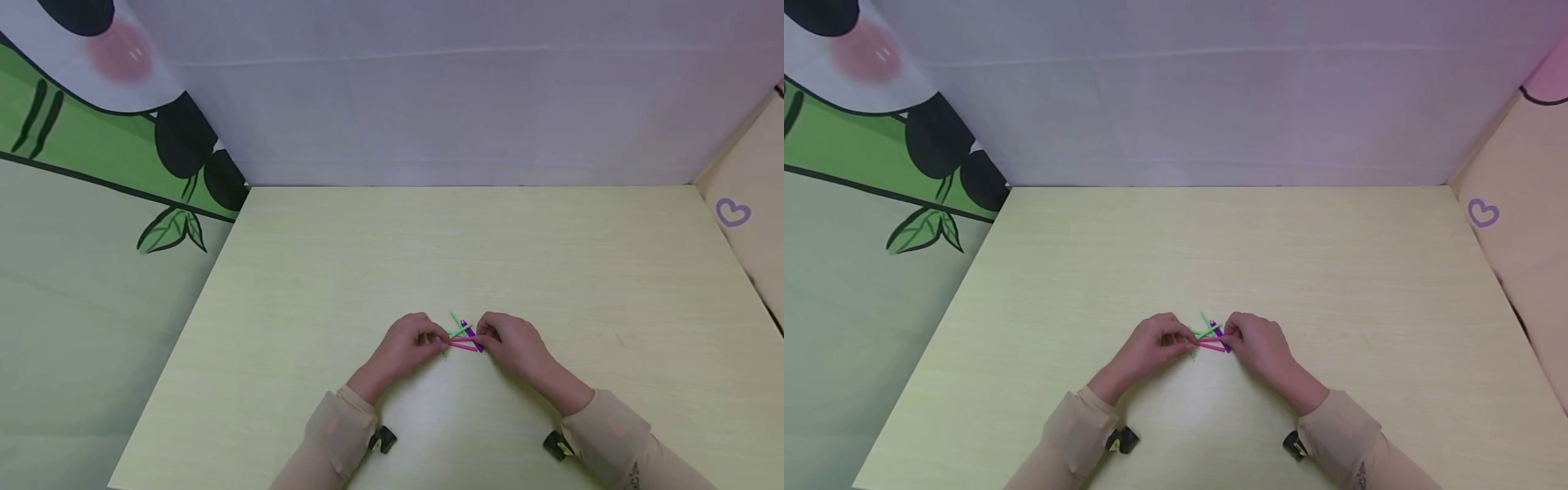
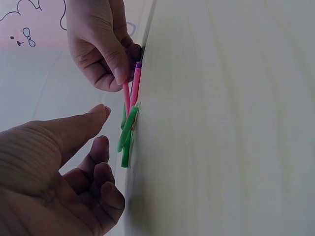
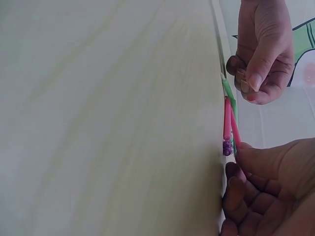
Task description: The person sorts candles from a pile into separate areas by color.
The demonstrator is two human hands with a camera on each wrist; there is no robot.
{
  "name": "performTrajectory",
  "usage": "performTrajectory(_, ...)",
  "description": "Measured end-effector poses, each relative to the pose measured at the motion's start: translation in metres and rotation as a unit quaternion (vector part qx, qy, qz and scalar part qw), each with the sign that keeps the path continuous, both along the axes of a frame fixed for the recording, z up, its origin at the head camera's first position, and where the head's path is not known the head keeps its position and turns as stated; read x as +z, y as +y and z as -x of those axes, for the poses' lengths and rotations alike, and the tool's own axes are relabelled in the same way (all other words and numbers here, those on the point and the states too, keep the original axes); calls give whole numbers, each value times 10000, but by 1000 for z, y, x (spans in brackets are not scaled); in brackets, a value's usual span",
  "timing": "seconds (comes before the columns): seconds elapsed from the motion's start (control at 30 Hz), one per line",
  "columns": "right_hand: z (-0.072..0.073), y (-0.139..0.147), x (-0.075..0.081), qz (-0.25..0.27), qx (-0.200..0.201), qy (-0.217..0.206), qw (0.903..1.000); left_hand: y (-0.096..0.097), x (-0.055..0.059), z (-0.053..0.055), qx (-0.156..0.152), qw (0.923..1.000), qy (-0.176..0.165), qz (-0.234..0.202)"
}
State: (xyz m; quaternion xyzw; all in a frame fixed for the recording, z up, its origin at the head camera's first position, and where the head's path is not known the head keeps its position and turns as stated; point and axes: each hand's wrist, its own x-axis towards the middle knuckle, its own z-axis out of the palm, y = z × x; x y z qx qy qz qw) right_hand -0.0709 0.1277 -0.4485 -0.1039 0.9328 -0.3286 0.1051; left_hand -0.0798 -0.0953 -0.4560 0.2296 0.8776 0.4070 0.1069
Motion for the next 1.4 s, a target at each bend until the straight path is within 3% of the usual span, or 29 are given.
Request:
performTrajectory(0.87, 2, 7, 2, 328, -164, -103, 9993, 3, -2, -1, 231, 9997, -51, -34)
performTrajectory(1.4, 9, 11, -1, 543, -353, 87, 9979, 5, -5, 1, 109, 9999, -21, 82)
